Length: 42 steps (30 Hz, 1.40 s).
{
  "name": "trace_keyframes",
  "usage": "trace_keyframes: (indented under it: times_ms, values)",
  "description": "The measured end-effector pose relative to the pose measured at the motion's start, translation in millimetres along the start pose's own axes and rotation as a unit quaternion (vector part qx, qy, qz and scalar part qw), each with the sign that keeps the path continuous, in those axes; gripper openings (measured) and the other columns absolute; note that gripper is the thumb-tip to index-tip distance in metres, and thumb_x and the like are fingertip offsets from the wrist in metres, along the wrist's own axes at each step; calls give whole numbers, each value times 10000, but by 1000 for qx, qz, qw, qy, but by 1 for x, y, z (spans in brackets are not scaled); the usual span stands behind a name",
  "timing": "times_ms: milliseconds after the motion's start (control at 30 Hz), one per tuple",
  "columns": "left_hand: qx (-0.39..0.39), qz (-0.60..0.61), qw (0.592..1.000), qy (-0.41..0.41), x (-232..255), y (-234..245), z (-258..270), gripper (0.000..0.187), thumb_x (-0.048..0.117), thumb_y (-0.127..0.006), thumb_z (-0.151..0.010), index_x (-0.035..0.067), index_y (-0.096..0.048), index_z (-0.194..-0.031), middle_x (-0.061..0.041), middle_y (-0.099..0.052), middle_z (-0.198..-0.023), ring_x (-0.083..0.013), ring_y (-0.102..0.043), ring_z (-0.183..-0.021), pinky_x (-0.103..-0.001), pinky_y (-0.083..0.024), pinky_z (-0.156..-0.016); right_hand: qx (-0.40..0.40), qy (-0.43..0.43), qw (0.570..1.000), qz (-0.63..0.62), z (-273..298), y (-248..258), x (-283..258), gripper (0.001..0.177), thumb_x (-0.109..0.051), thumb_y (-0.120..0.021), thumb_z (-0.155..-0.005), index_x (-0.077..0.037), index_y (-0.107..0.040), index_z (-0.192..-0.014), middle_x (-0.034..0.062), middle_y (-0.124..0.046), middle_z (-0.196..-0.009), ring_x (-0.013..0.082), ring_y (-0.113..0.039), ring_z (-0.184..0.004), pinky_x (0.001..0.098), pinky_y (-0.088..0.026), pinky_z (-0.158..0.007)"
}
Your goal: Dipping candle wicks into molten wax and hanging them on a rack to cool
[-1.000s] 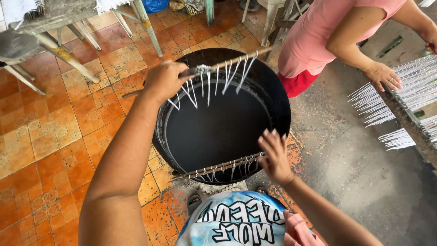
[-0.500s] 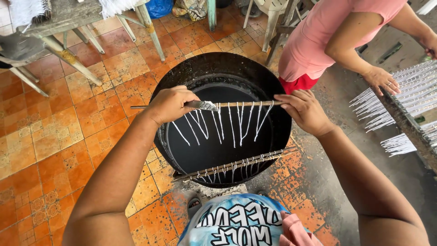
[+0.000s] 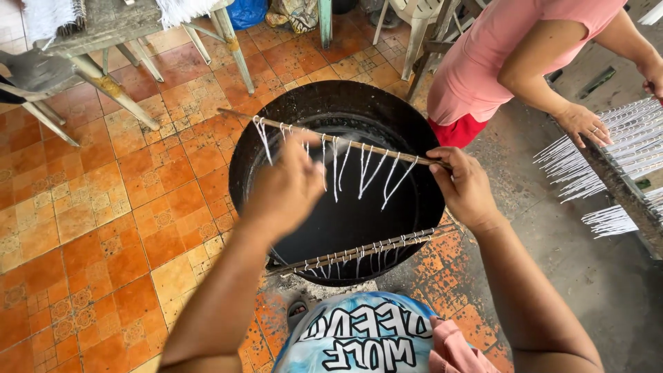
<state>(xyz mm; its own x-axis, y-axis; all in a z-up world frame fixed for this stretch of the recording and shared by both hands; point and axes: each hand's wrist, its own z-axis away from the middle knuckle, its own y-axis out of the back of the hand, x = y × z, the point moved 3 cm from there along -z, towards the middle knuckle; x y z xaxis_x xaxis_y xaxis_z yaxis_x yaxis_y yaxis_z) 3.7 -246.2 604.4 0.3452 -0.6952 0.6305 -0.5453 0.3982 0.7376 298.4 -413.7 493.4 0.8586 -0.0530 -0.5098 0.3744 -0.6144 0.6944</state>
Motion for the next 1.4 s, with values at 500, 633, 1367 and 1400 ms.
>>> trace_keyframes:
  times_ms: [500,633,1367,1400]
  values:
    - [-97,-147,984,-18,-6,-148,-1,355,198,-376,-1072,84,-419,-1406,-210,-717,-781,-436,-743,-678,-558,-612,-628,77,-72,994,39,13,-26,-36,139,-190,-732,-983,-162,-693,-1113,139,-724,-913,415,-698,-908,520,-552,-803]
    - [-101,-157,982,-27,0,-143,3,339,193,-396,-1067,84,-426,-1387,-199,-711,-758,-430,-741,-663,-554,-610,-609,79,-70,993,53,16,-33,-38,136,-201,-731,-985,-178,-688,-1112,134,-715,-906,399,-702,-905,506,-559,-803]
    - [-70,-106,988,83,-13,-87,27,389,169,-380,-1022,108,-358,-1405,-275,-713,-823,-496,-731,-719,-587,-611,-663,79,-82,992,-45,22,-22,-51,87,-140,-748,-982,-133,-710,-1060,108,-748,-912,395,-704,-921,480,-549,-818]
    - [-77,-96,989,82,-11,-81,29,408,135,-380,-1006,107,-347,-1411,-282,-714,-825,-493,-733,-715,-581,-616,-648,78,-81,992,-50,20,-19,-52,88,-141,-748,-982,-127,-712,-1060,118,-747,-921,411,-697,-927,497,-544,-821]
